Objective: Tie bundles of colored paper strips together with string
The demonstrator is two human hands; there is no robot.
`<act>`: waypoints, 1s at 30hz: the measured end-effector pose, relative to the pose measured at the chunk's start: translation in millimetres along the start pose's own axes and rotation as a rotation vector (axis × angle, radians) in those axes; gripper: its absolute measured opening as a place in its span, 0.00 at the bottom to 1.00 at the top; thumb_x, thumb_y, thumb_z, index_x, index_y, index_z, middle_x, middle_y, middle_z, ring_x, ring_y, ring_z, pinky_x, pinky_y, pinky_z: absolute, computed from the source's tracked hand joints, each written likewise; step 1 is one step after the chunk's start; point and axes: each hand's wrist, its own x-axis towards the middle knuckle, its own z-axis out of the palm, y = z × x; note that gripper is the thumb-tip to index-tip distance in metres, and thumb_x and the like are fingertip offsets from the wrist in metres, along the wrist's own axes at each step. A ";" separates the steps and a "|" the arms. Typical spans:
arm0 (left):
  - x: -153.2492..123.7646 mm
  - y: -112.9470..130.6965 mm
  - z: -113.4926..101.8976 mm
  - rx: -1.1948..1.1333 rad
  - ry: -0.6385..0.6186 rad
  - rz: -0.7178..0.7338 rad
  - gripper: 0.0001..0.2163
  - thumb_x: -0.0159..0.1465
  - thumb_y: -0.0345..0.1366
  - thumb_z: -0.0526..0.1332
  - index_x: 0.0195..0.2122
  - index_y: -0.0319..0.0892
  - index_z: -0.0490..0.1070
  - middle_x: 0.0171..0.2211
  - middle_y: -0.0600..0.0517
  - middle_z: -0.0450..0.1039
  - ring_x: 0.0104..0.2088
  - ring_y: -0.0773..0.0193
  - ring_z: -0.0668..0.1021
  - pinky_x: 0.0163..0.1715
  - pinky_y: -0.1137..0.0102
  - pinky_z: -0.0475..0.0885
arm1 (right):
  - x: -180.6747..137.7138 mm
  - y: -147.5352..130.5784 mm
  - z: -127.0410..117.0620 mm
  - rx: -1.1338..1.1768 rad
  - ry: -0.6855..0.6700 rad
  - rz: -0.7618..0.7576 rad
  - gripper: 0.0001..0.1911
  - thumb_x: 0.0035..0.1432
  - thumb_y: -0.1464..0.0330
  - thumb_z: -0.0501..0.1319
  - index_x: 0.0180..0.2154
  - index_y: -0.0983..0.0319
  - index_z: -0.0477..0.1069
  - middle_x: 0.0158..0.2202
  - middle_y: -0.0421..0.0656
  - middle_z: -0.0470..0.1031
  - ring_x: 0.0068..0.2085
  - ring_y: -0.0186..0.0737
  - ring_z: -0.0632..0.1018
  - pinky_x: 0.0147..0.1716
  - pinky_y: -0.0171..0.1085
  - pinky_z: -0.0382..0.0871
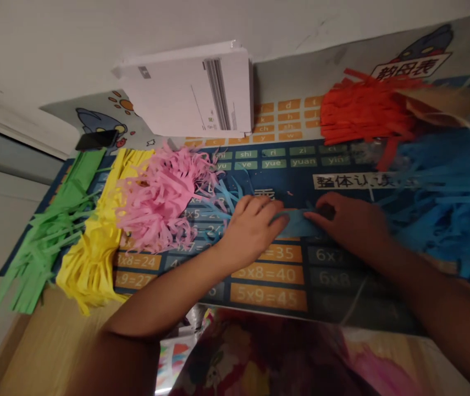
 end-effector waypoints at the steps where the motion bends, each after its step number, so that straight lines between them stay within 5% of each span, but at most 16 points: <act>1: 0.1 -0.5 -0.6 0.002 -0.041 0.081 0.13 0.73 0.33 0.50 0.48 0.44 0.73 0.49 0.47 0.76 0.52 0.54 0.71 0.54 0.57 0.58 | -0.4 0.5 -3.7 -0.002 0.047 -0.013 0.17 0.59 0.53 0.62 0.39 0.59 0.74 0.30 0.46 0.79 0.32 0.50 0.77 0.32 0.42 0.58; 3: 0.3 -0.2 -1.8 0.024 -0.124 0.161 0.14 0.73 0.32 0.48 0.45 0.42 0.74 0.41 0.48 0.77 0.46 0.56 0.73 0.55 0.57 0.57 | -4.9 0.3 -12.9 -0.017 0.186 -0.112 0.14 0.61 0.58 0.61 0.41 0.62 0.73 0.37 0.50 0.79 0.38 0.53 0.77 0.39 0.45 0.59; 5: 0.1 2.3 -3.8 0.049 -0.154 0.158 0.13 0.71 0.32 0.50 0.44 0.40 0.75 0.38 0.47 0.77 0.43 0.56 0.74 0.57 0.54 0.56 | -13.4 -2.0 -21.0 -0.019 0.248 -0.363 0.10 0.63 0.65 0.58 0.43 0.62 0.72 0.44 0.51 0.78 0.45 0.52 0.76 0.46 0.47 0.57; 9: -1.8 9.5 -8.8 0.041 -0.147 0.099 0.14 0.62 0.38 0.59 0.46 0.37 0.74 0.43 0.43 0.76 0.45 0.51 0.75 0.60 0.48 0.52 | -24.9 -7.6 -19.4 -0.014 0.081 -0.787 0.11 0.57 0.75 0.56 0.41 0.60 0.72 0.45 0.48 0.78 0.44 0.46 0.76 0.50 0.45 0.55; 15: -4.4 5.0 -5.1 0.054 -0.126 0.072 0.14 0.62 0.33 0.59 0.49 0.40 0.73 0.46 0.44 0.77 0.46 0.51 0.77 0.61 0.46 0.52 | -14.2 -2.0 -8.2 0.020 0.101 -0.716 0.15 0.54 0.77 0.55 0.43 0.63 0.72 0.37 0.47 0.79 0.39 0.44 0.76 0.48 0.43 0.54; 19: -8.3 -2.7 0.5 0.017 -0.027 0.017 0.11 0.63 0.32 0.58 0.46 0.42 0.73 0.41 0.47 0.80 0.42 0.55 0.79 0.62 0.47 0.53 | -16.5 -2.8 -10.4 0.073 0.125 -0.709 0.16 0.55 0.70 0.59 0.47 0.65 0.71 0.40 0.48 0.78 0.41 0.46 0.75 0.48 0.45 0.54; 25: -7.3 -3.2 3.1 -0.043 0.052 -0.036 0.10 0.65 0.38 0.60 0.46 0.42 0.74 0.41 0.48 0.81 0.42 0.56 0.80 0.62 0.48 0.53 | -9.7 -7.6 -4.4 -0.001 0.173 -0.718 0.09 0.62 0.70 0.55 0.35 0.62 0.75 0.34 0.46 0.79 0.36 0.43 0.74 0.44 0.44 0.53; 30: -7.7 -6.1 7.1 0.008 0.022 -0.009 0.08 0.68 0.37 0.58 0.43 0.45 0.76 0.41 0.48 0.81 0.43 0.56 0.79 0.62 0.46 0.52 | -1.9 1.5 -2.6 0.096 0.156 -0.698 0.10 0.62 0.71 0.56 0.37 0.60 0.77 0.37 0.44 0.79 0.38 0.42 0.75 0.44 0.43 0.53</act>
